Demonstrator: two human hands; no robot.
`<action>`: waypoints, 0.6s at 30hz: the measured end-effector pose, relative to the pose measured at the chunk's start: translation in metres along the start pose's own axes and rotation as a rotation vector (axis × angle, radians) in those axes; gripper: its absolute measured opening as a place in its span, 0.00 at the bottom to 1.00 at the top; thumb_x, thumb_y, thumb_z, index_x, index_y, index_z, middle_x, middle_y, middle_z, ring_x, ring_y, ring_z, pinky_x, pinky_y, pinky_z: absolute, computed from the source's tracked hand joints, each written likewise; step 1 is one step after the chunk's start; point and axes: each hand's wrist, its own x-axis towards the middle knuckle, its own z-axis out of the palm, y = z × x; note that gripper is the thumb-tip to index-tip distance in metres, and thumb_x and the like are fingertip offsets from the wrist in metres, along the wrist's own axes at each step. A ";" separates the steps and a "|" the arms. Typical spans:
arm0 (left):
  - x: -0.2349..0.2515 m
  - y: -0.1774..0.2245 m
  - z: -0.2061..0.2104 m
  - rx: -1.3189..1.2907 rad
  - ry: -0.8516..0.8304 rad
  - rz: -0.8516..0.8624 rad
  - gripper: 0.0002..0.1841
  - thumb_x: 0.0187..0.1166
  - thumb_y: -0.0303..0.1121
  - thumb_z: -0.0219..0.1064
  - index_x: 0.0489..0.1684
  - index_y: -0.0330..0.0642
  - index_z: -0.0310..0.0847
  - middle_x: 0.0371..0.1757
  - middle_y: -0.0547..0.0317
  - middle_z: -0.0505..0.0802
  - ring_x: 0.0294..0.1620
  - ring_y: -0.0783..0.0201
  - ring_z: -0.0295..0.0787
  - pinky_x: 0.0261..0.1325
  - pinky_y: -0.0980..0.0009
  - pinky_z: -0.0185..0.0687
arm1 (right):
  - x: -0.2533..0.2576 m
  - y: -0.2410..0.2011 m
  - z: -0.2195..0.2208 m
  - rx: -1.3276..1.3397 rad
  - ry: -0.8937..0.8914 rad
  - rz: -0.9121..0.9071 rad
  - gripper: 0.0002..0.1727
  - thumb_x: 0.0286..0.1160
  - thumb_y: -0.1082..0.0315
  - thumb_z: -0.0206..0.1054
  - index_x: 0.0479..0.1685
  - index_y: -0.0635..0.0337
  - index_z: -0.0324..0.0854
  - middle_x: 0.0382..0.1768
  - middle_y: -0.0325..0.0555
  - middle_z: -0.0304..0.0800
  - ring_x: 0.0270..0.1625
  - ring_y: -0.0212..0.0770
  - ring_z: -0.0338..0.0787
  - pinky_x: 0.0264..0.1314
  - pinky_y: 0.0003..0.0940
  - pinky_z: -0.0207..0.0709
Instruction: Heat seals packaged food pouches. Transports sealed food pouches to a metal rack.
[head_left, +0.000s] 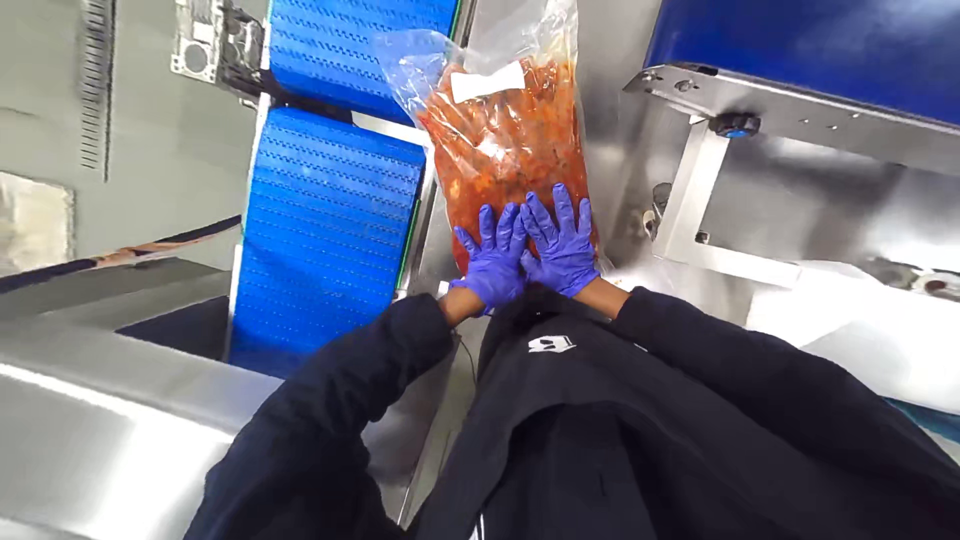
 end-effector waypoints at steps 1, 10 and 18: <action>-0.001 -0.001 0.000 0.000 0.006 0.005 0.58 0.75 0.53 0.67 0.96 0.46 0.20 0.96 0.44 0.26 0.91 0.29 0.03 0.72 0.12 0.09 | 0.000 -0.001 -0.002 0.025 -0.018 0.003 0.40 0.82 0.38 0.43 0.92 0.47 0.60 0.93 0.38 0.56 0.96 0.60 0.45 0.85 0.77 0.35; 0.035 -0.012 -0.080 0.030 0.299 -0.086 0.87 0.39 0.74 0.82 0.94 0.37 0.15 0.94 0.39 0.20 0.93 0.31 0.07 0.78 0.15 0.18 | 0.107 0.010 -0.038 0.186 -0.278 0.202 0.35 0.90 0.43 0.44 0.97 0.30 0.44 0.97 0.34 0.38 0.97 0.61 0.32 0.83 0.84 0.29; 0.064 -0.003 -0.124 0.127 -0.094 -0.197 0.76 0.61 0.65 0.77 0.91 0.34 0.09 0.90 0.31 0.14 0.89 0.27 0.00 0.75 0.12 0.23 | 0.135 0.012 -0.026 0.165 -0.425 0.280 0.36 0.91 0.50 0.47 0.97 0.28 0.40 0.98 0.35 0.29 0.96 0.63 0.24 0.77 0.92 0.24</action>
